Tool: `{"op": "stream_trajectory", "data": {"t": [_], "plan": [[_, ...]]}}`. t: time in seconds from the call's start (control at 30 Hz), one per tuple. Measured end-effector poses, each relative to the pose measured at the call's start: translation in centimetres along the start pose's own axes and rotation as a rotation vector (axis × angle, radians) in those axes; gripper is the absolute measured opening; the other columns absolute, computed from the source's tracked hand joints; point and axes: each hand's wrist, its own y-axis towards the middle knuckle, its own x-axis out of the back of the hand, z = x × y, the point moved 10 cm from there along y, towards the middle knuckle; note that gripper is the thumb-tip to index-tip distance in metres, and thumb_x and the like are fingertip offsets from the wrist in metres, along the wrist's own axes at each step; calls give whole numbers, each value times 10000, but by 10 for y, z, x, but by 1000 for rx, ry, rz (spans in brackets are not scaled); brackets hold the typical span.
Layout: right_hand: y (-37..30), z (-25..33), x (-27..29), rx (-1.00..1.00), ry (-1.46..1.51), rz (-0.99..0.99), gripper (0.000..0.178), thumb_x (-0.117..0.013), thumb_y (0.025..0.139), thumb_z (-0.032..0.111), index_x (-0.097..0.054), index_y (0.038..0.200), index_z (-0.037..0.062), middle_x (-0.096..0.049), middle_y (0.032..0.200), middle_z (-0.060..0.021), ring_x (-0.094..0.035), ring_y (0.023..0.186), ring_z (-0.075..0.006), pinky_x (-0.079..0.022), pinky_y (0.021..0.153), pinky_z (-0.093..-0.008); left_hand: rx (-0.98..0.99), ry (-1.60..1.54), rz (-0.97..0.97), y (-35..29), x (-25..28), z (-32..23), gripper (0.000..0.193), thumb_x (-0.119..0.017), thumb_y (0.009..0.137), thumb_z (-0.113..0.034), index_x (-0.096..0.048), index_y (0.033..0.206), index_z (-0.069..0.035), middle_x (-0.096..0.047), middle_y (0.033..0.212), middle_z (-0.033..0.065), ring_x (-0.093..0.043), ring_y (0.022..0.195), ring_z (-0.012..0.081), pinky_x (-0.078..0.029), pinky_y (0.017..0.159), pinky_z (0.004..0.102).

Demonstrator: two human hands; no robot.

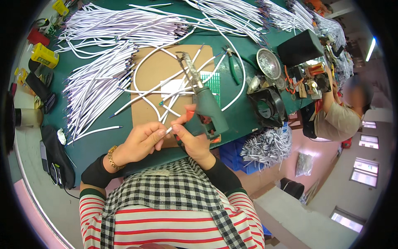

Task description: The person solders multiple white wires to a green printed circuit board using a soldering iron.

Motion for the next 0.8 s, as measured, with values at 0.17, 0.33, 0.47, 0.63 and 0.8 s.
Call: {"op": "stream_trajectory", "data": {"t": [0.17, 0.33, 0.47, 0.63, 0.8], "plan": [[0, 3, -1, 112, 37, 46, 508, -630, 844, -13, -351, 1263, 52, -576, 829, -65, -562, 714, -119, -468, 639, -236, -233, 176, -140, 1, -1, -24, 191, -467, 984, -174, -577, 925, -29, -543, 649, -21, -475, 533, 37, -379, 480, 176], [-14, -11, -12, 82, 103, 52, 496, -599, 862, -8, -324, 1270, 61, -528, 832, -56, -514, 684, -109, -447, 603, -236, -347, -61, -180, -17, 11, -42, 181, -487, 970, -155, -577, 897, -16, -569, 689, 22, -499, 545, 75, -400, 499, 220], [-13, -12, -13, 82, 170, 45, 527, -610, 856, -1, -313, 1284, 83, -535, 923, -81, -532, 725, -120, -463, 638, -238, -375, 238, -260, -15, 22, -55, 135, -547, 923, -141, -613, 875, -33, -565, 724, 111, -570, 631, 262, -453, 596, 332], [-9, 13, -9, 214, -14, 111, 579, -686, 806, 32, -337, 1267, 63, -582, 877, -110, -573, 766, -168, -490, 709, -293, -329, 446, -212, -19, 8, -51, 96, -579, 885, -110, -607, 865, -21, -567, 747, 128, -570, 660, 324, -448, 590, 371], [-13, 16, -7, 286, 60, 89, 564, -676, 809, -11, -346, 1261, 62, -591, 818, -73, -576, 755, -163, -481, 724, -283, -408, 423, -283, -24, 2, -47, 62, -598, 863, -76, -604, 861, -14, -561, 728, 127, -559, 632, 297, -441, 565, 349]]}}
